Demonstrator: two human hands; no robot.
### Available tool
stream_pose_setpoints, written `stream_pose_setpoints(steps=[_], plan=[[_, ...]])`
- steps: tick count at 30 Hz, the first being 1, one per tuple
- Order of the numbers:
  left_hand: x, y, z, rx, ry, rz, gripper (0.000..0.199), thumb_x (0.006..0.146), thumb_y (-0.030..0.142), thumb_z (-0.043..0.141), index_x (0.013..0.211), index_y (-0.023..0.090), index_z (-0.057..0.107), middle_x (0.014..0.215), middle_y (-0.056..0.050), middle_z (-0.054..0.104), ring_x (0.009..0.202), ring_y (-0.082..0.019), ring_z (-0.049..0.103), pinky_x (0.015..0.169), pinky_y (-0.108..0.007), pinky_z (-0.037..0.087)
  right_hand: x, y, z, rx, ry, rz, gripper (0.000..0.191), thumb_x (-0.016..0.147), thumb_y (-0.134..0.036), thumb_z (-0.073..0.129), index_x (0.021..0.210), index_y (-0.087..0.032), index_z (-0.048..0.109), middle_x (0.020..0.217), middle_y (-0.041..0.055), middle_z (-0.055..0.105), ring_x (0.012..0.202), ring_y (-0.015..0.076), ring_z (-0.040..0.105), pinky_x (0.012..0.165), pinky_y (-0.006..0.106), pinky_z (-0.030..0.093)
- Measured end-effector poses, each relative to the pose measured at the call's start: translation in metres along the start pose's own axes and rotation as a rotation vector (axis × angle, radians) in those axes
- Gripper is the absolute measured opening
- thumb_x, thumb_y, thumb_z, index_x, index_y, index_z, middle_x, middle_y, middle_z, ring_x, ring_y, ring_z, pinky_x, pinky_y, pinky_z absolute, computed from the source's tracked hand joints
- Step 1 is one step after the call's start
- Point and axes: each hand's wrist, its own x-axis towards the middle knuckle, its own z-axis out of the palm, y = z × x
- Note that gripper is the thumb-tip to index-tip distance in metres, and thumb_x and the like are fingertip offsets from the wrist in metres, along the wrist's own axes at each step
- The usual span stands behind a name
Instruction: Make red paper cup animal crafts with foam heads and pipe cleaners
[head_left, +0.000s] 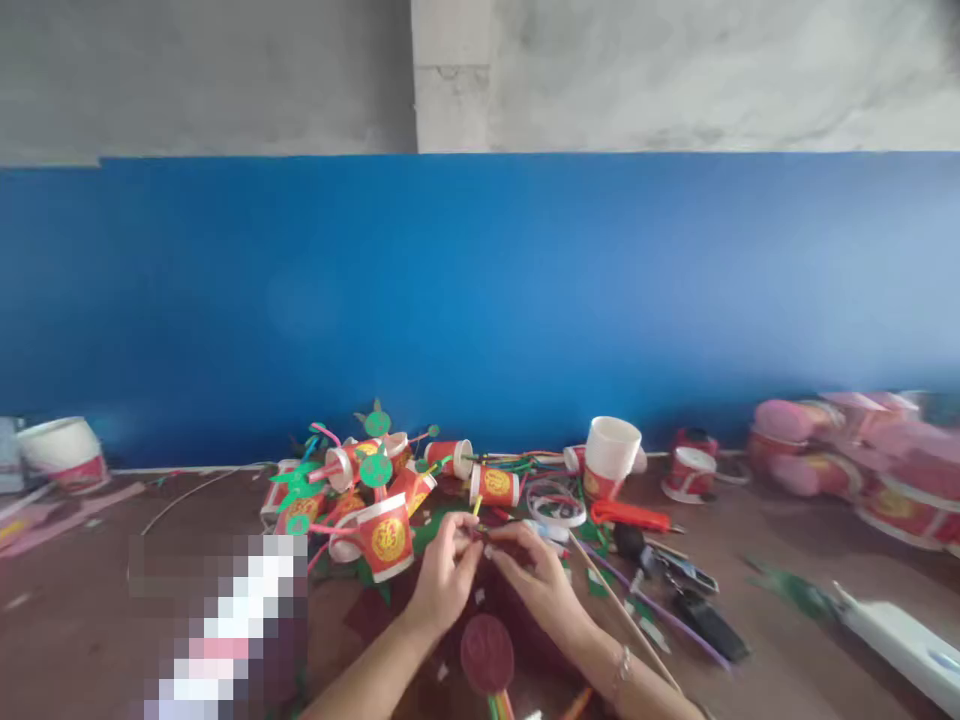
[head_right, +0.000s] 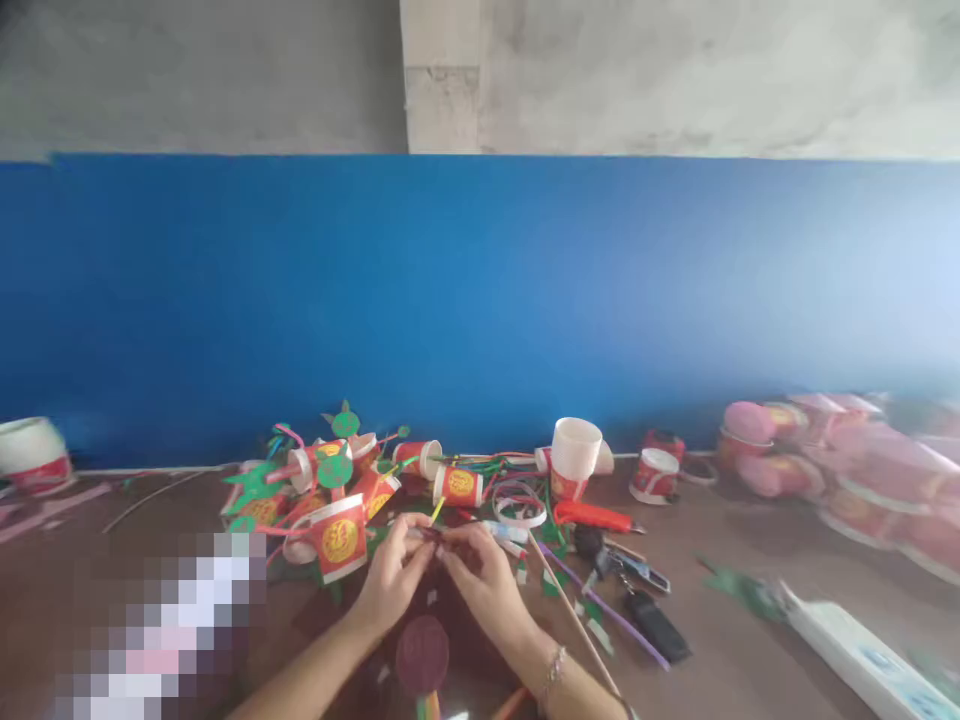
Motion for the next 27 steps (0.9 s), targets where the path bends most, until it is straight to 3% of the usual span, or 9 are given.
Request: stream_pose_setpoints(steps=[3, 8, 12, 17, 19, 27], plan=[[0.0, 0.004, 0.004, -0.03, -0.069, -0.013, 0.021, 0.088, 0.029, 0.048, 0.106, 0.017, 0.045, 0.067, 0.001, 0.06, 0.063, -0.016, 0.061, 0.061, -0.026, 0.045, 0.001, 0.003, 0.0, 0.0, 0.022, -0.049, 0.009, 0.08, -0.027, 0.059, 0.078, -0.019, 0.061, 0.082, 0.0042, 0.061, 0.078, 0.0195, 0.057, 0.071, 0.03, 0.045], [0.002, 0.009, 0.004, 0.011, -0.085, -0.049, 0.011, 0.085, 0.028, 0.053, 0.087, 0.018, 0.056, 0.078, -0.003, 0.065, 0.072, -0.017, 0.062, 0.065, -0.026, 0.045, 0.004, 0.0, -0.002, 0.05, 0.06, 0.006, 0.019, 0.08, -0.03, 0.058, 0.065, -0.019, 0.054, 0.074, 0.002, 0.057, 0.071, 0.0173, 0.052, 0.067, 0.028, 0.042], [0.003, 0.011, 0.003, 0.145, -0.04, 0.057, 0.014, 0.084, 0.024, 0.053, 0.072, 0.018, 0.056, 0.074, -0.003, 0.061, 0.075, -0.018, 0.058, 0.069, -0.027, 0.044, 0.004, -0.002, -0.004, 0.088, 0.027, 0.052, 0.023, 0.08, -0.036, 0.059, 0.065, -0.019, 0.055, 0.073, 0.0018, 0.057, 0.07, 0.017, 0.052, 0.067, 0.028, 0.042], [0.005, 0.01, 0.002, 0.224, 0.072, 0.18, 0.014, 0.085, 0.021, 0.05, 0.072, 0.019, 0.051, 0.077, -0.003, 0.056, 0.075, -0.017, 0.056, 0.068, -0.028, 0.044, 0.002, -0.002, -0.004, 0.046, 0.076, 0.057, 0.014, 0.081, -0.033, 0.059, 0.078, -0.019, 0.059, 0.075, 0.0021, 0.06, 0.071, 0.0177, 0.054, 0.067, 0.028, 0.044], [0.005, 0.008, 0.002, 0.256, 0.113, 0.218, 0.013, 0.086, 0.021, 0.05, 0.074, 0.019, 0.051, 0.079, -0.004, 0.056, 0.078, -0.018, 0.056, 0.071, -0.029, 0.045, 0.001, -0.003, -0.003, -0.024, 0.07, 0.018, 0.014, 0.082, -0.03, 0.058, 0.073, -0.019, 0.058, 0.074, 0.0021, 0.058, 0.069, 0.0172, 0.054, 0.065, 0.028, 0.043], [0.003, 0.003, 0.004, 0.312, 0.089, 0.352, 0.01, 0.086, 0.012, 0.049, 0.079, 0.019, 0.053, 0.088, -0.005, 0.057, 0.088, -0.019, 0.055, 0.081, -0.032, 0.045, 0.0, 0.001, 0.001, -0.134, 0.05, -0.034, 0.021, 0.082, -0.026, 0.056, 0.062, -0.019, 0.057, 0.07, 0.0022, 0.057, 0.067, 0.0164, 0.052, 0.063, 0.027, 0.041]])
